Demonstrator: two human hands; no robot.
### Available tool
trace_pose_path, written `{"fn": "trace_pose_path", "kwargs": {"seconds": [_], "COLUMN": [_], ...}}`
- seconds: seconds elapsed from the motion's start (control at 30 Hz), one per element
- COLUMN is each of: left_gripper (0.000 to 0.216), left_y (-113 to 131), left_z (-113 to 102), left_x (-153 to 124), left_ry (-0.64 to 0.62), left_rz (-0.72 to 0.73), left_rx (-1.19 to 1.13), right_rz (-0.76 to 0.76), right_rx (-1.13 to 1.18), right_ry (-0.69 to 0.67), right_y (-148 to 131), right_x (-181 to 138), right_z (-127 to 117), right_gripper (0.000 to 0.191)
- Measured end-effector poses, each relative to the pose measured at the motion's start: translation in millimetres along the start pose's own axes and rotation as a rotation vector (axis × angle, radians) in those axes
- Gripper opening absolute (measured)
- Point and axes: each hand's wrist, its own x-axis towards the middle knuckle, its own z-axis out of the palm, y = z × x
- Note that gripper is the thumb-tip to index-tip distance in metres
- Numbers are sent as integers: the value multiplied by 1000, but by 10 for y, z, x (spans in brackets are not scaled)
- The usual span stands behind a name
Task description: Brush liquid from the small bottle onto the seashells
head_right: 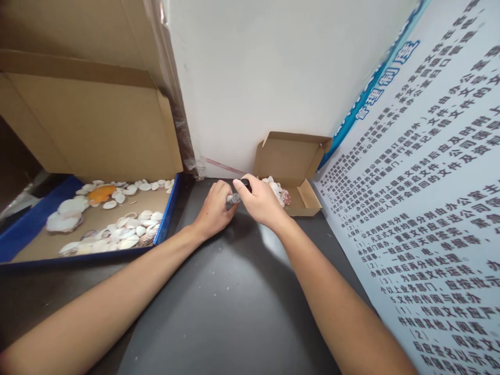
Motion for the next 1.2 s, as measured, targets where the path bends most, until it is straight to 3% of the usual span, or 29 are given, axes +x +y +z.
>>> {"fn": "trace_pose_path", "kwargs": {"seconds": [0.13, 0.3, 0.63, 1.2], "left_gripper": [21, 18, 23, 21], "left_y": [0, 1, -16, -23], "left_z": [7, -3, 22, 18], "left_x": [6, 2, 11, -7], "left_ry": [6, 18, 42, 74], "left_rz": [-2, 0, -44, -146], "left_rx": [16, 32, 25, -61], "right_rz": [-19, 54, -80, -36], "right_rx": [-107, -42, -90, -21], "right_ry": [14, 4, 8, -47], "right_y": [-31, -10, -67, 1], "right_x": [-19, 14, -36, -22], "right_z": [4, 6, -2, -51], "right_gripper": [35, 38, 23, 17]}}
